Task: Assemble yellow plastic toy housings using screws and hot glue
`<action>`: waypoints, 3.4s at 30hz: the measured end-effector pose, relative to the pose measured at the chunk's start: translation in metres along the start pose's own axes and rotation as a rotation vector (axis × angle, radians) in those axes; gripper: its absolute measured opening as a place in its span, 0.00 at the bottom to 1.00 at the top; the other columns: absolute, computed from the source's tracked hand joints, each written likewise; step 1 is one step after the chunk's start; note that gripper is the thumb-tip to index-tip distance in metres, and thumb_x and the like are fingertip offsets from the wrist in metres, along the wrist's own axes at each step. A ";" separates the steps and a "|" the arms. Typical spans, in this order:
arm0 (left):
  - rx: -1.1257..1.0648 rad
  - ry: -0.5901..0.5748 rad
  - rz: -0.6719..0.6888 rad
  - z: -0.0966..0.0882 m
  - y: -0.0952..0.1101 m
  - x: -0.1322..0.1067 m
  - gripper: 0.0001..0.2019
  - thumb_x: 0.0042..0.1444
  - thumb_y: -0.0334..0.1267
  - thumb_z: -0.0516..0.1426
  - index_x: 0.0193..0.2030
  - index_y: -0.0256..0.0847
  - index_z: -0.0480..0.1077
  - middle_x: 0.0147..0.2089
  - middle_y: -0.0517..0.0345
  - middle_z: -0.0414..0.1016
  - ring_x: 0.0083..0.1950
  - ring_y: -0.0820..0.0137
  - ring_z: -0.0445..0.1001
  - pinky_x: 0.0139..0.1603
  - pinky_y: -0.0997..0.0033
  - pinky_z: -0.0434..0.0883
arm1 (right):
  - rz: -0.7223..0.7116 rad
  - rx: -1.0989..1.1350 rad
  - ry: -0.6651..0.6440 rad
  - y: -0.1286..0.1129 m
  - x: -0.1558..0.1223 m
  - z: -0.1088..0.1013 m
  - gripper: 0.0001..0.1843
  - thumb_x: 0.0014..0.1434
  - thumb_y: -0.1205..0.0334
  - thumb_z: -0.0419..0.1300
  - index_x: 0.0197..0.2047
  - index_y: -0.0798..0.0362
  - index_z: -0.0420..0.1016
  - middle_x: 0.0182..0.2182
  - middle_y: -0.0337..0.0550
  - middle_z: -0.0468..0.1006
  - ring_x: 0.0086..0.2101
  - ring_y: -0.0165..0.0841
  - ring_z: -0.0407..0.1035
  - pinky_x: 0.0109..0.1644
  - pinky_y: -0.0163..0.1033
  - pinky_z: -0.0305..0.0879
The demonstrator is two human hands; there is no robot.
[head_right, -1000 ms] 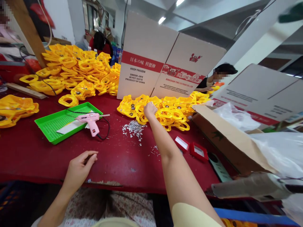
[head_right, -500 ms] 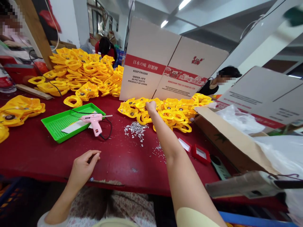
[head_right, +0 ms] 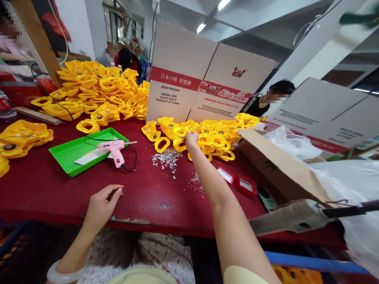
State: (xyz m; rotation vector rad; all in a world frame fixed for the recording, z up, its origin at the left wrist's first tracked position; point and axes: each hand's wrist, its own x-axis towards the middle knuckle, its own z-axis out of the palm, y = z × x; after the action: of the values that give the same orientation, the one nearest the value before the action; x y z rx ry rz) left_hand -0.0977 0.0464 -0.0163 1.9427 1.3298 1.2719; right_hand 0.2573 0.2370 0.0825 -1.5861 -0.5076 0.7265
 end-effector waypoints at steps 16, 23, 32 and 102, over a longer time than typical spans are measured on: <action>0.007 -0.018 -0.033 0.000 0.001 -0.001 0.11 0.62 0.43 0.55 0.40 0.41 0.75 0.37 0.58 0.80 0.36 0.70 0.79 0.41 0.73 0.72 | 0.297 0.119 -0.626 0.015 -0.049 -0.007 0.14 0.65 0.56 0.58 0.48 0.57 0.71 0.39 0.41 0.75 0.33 0.27 0.71 0.33 0.35 0.72; 0.010 -0.013 -0.025 -0.002 0.007 -0.001 0.11 0.63 0.43 0.54 0.40 0.40 0.75 0.37 0.57 0.80 0.36 0.70 0.79 0.40 0.72 0.72 | 0.331 -0.038 -0.683 0.030 -0.065 -0.017 0.13 0.65 0.55 0.58 0.46 0.57 0.71 0.35 0.39 0.74 0.29 0.25 0.69 0.30 0.32 0.70; 0.014 -0.040 -0.048 0.004 0.012 0.002 0.12 0.61 0.44 0.55 0.43 0.40 0.75 0.35 0.57 0.79 0.31 0.72 0.76 0.34 0.74 0.71 | 0.033 -0.208 -0.564 0.061 -0.096 -0.053 0.12 0.66 0.54 0.55 0.40 0.55 0.67 0.19 0.27 0.61 0.15 0.19 0.48 0.16 0.27 0.45; 0.371 -0.049 0.451 -0.001 0.051 -0.047 0.08 0.58 0.27 0.60 0.44 0.39 0.72 0.43 0.56 0.81 0.50 0.61 0.77 0.59 0.49 0.62 | -0.965 -0.955 -0.356 0.031 -0.100 0.003 0.15 0.60 0.67 0.54 0.48 0.57 0.75 0.42 0.52 0.80 0.43 0.40 0.73 0.50 0.47 0.66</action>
State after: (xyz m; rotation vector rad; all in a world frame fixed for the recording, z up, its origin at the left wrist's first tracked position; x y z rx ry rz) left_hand -0.0799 -0.0177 0.0031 2.6289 1.2088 1.2201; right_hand 0.1822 0.1649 0.0679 -1.7410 -1.9204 -0.0436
